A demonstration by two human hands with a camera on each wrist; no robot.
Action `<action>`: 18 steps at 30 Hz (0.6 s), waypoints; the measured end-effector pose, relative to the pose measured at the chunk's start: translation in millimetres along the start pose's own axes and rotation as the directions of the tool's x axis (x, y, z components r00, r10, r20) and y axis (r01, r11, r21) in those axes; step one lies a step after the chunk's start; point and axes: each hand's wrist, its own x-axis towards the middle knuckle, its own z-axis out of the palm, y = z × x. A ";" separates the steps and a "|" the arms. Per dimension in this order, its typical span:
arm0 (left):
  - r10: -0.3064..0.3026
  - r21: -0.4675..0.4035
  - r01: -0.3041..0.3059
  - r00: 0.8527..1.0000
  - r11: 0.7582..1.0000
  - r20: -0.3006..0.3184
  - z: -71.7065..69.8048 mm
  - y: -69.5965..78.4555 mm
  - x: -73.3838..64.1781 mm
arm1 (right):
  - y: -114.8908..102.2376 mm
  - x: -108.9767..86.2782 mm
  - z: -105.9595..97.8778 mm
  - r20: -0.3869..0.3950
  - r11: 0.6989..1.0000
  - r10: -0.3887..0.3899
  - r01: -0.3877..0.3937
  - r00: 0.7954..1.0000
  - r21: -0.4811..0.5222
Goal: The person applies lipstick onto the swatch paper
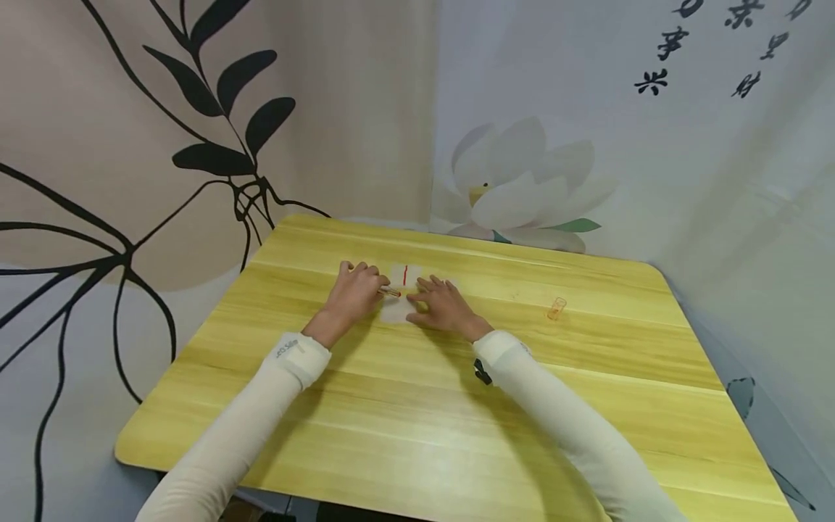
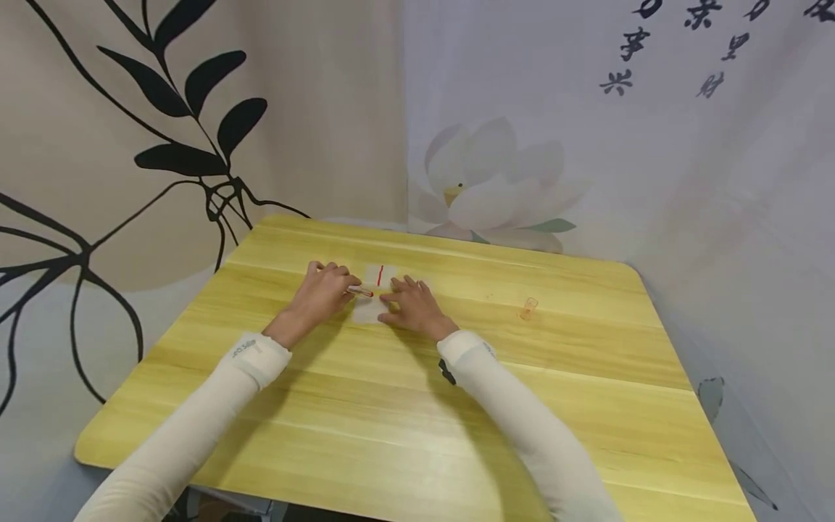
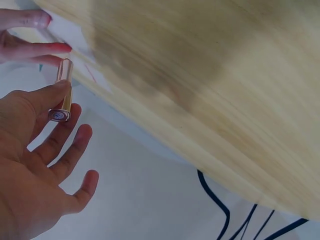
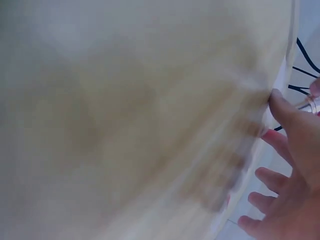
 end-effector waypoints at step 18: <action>0.017 0.015 -0.017 1.000 1.000 0.002 12.2 4.7 11.7 | 8.6 -1.0 -3.5 0.087 0.997 0.024 -0.030 0.996 0.066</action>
